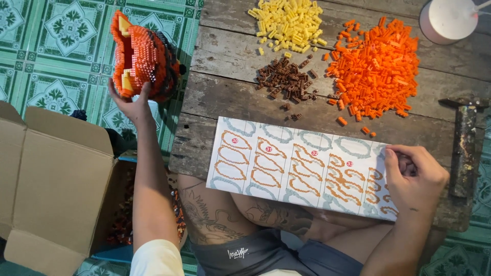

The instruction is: Assembling a 3D model using small interlocking plastic building blocks on a wooden table.

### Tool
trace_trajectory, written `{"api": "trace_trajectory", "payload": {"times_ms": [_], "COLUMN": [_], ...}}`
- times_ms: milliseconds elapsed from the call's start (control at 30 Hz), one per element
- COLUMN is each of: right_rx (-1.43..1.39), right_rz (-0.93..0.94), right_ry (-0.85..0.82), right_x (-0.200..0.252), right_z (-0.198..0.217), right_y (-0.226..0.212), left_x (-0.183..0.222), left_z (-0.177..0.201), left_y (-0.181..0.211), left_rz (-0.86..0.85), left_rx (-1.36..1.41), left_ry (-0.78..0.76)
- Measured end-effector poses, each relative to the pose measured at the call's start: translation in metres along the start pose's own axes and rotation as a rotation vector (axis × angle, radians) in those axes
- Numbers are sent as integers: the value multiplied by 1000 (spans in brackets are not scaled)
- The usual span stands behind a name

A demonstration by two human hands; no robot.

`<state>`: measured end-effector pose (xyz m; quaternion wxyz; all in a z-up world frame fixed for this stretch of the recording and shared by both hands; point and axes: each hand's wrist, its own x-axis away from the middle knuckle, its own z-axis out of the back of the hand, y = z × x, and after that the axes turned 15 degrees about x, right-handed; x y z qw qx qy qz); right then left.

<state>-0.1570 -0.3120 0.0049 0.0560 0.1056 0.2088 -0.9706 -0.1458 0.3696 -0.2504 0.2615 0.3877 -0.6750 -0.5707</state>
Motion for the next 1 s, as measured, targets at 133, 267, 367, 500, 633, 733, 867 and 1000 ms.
{"api": "trace_trajectory", "payload": {"times_ms": [133, 267, 367, 500, 633, 733, 867, 1000], "right_rx": [-17, -17, 1, -30, -26, -48, -32, -62], "right_rz": [28, 10, 20, 23, 17, -5, 3, 17], "right_ry": [4, 11, 8, 5, 7, -13, 2, 16], "right_x": [0, -1, -1, -1, 0, -2, -4, -6], "right_z": [2, 5, 6, 6, 6, 7, 9, 10], "right_y": [-2, -6, -6, -9, -8, -7, -9, -11], "left_x": [12, 5, 8, 9, 8, -5, -8, 3], "left_z": [-8, 3, -1, 5, 13, 27, 26, -1], "left_y": [34, 41, 48, 37, 31, 19, 34, 74], "left_rz": [-151, -152, -125, -160, -224, -170, -280, -371], "left_rx": [-172, -233, -292, -276, -343, -286, -442, -446], "left_ry": [13, 10, -13, -10, -21, -37, -102, -172]}}
